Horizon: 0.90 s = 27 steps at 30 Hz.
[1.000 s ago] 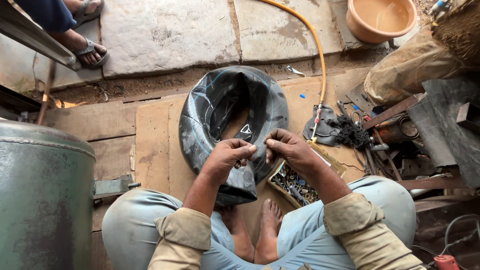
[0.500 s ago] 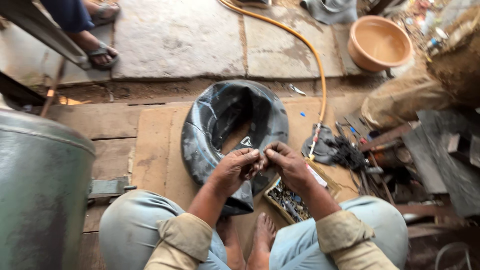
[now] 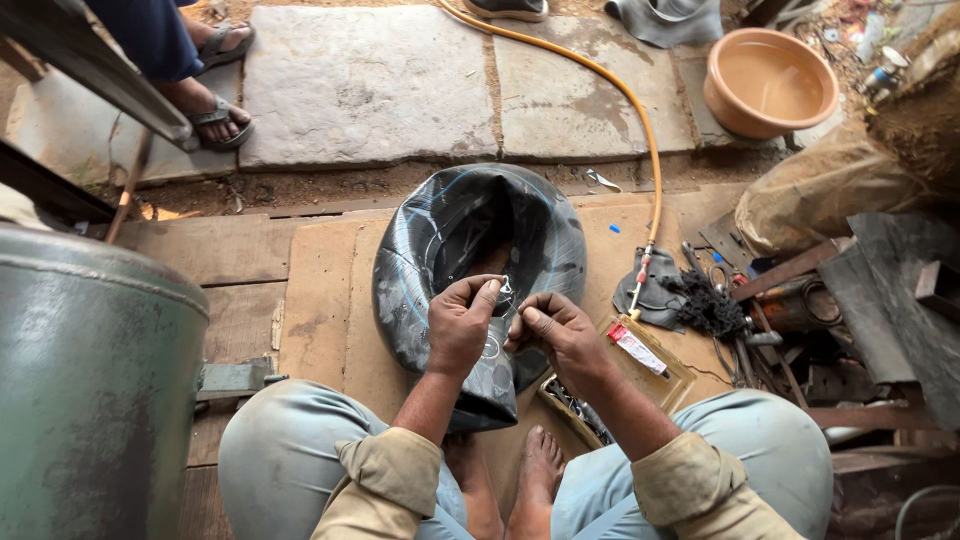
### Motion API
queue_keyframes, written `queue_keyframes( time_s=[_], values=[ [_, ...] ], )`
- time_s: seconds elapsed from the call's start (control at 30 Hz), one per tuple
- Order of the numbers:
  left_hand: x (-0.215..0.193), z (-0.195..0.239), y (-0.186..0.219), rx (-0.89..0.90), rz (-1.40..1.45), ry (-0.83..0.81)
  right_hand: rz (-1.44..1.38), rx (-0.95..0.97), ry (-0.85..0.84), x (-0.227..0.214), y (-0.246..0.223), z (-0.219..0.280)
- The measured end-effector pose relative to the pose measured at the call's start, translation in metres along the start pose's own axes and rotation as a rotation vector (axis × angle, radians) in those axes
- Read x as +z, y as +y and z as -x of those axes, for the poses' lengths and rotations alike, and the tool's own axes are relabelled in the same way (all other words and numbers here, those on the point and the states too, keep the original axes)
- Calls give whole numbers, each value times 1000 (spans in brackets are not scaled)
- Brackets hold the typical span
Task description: The person is sitting on the floor repairing a tire inner tube. They use a tool to apply a patch to the inner tube and then use a hammer to secure it in place.
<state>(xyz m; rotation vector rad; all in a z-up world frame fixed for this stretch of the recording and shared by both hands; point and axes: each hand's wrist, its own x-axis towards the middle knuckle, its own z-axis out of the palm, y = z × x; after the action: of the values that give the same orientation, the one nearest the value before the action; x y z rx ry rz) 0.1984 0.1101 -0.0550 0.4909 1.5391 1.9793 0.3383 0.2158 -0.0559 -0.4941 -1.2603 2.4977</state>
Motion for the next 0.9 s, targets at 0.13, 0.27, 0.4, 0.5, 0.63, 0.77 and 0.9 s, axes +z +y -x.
queue_keyframes(
  time_s=[0.13, 0.27, 0.4, 0.5, 0.63, 0.77, 0.9],
  values=[
    [2, 7, 22, 95, -370, -54, 6, -4, 53, -3, -13, 0],
    [6, 10, 36, 526, -701, -99, -46, -45, 84, -8, -17, 0],
    [12, 13, 38, 668, -861, -165, -86, -86, 45, -11, -15, -3],
    [18, 14, 34, 692, -888, -180, -87, -81, 31, -15, -14, -2],
    [22, 17, 30, 679, -846, -187, -87, -21, 110, -17, -13, -2],
    [25, 19, 31, 648, -860, -163, -54, -11, 93, -18, -16, -6],
    [21, 22, 30, 590, -846, -187, -1, 15, 122, -20, -17, -6]
  ],
)
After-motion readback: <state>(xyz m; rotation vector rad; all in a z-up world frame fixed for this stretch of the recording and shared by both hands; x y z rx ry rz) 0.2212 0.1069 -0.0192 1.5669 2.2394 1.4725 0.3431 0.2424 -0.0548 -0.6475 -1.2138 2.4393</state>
